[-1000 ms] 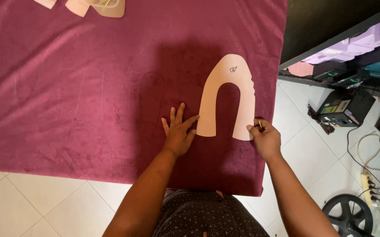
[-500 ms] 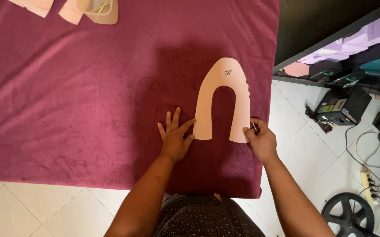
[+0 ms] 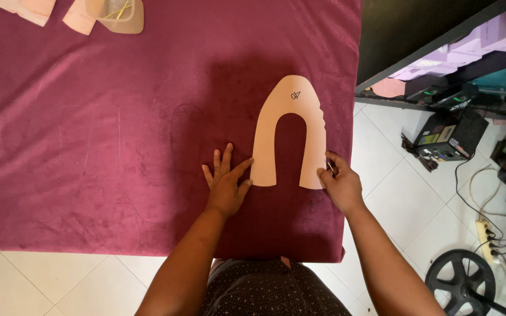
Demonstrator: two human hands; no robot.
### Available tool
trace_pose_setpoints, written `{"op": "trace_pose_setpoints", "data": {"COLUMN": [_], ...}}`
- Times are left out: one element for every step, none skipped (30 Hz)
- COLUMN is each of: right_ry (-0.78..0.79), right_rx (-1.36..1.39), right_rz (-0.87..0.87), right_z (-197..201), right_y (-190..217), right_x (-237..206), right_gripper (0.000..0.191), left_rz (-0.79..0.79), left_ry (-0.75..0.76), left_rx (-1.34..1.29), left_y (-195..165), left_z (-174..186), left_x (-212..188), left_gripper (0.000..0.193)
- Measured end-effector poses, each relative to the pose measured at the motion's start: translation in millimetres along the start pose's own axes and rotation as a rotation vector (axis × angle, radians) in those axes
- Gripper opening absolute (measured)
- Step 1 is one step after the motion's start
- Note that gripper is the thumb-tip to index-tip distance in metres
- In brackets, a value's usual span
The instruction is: The person places a U-shaped paper pattern on a large piece of maroon fabric and traces its outline with a small stick. The person repeats this process for a second pattern, carefully following the curves to mark the fabric for cutting.
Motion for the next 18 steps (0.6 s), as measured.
{"op": "trace_pose_setpoints", "data": {"right_ry": [0.006,0.011,0.015,0.016,0.018,0.02,0.012,0.004,-0.003,-0.018,-0.034,-0.048,-0.093,-0.138,-0.181,-0.179,-0.178,-0.18], "right_rx": [0.005,0.009,0.014,0.009,0.004,-0.001,-0.018,-0.035,-0.052,-0.058,-0.064,-0.071,-0.105,-0.139,-0.174,-0.187,-0.2,-0.211], "right_rz": [0.003,0.003,0.004,0.005,0.003,0.001,0.004,0.008,0.013,0.027,0.041,0.055,0.145,0.236,0.326,0.326,0.327,0.333], "right_z": [0,1,1,1,1,2,2,2,2,2,3,3,3,5,6,6,8,8], "right_y": [0,0,0,-1,-1,-2,-2,-3,-4,-6,-7,-9,-9,-9,-9,-10,-11,-10], "right_x": [0,1,1,1,2,2,2,1,1,1,1,2,4,7,12,17,24,33], "right_gripper": [0.055,0.055,0.055,0.056,0.056,0.057,0.057,0.057,0.057,0.057,0.057,0.056,0.054,0.051,0.049,0.05,0.051,0.052], "left_rz": [0.0,0.0,-0.001,-0.004,-0.007,-0.009,-0.015,-0.021,-0.027,-0.023,-0.02,-0.016,-0.023,-0.029,-0.035,-0.029,-0.024,-0.023], "left_ry": [-0.004,-0.004,-0.006,-0.009,-0.009,-0.009,-0.011,-0.013,-0.016,-0.013,-0.01,-0.007,-0.009,-0.011,-0.013,-0.016,-0.02,-0.029], "left_rx": [0.001,0.002,0.002,0.001,0.0,-0.001,-0.005,-0.009,-0.014,-0.012,-0.011,-0.01,-0.009,-0.008,-0.007,0.025,0.058,0.092], "left_y": [0,1,1,2,2,2,3,3,3,2,2,2,1,0,-1,-3,-5,-6], "left_z": [-1,-2,-3,-3,-4,-5,-6,-7,-7,-7,-8,-8,-8,-8,-8,-9,-9,-9], "left_x": [0,0,1,1,1,1,1,1,1,1,2,2,2,2,2,2,2,3], "left_gripper": [0.053,0.053,0.053,0.053,0.053,0.053,0.053,0.053,0.053,0.053,0.052,0.052,0.052,0.052,0.052,0.052,0.052,0.053]}}
Point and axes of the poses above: each hand's wrist, its own x-axis towards the middle knuckle, its own z-axis out of the back of the hand, y = z × x, the point moved 1 cm from there along x, towards the middle knuckle, and after that the axes turned 2 degrees about x, right-handed, at the moved point
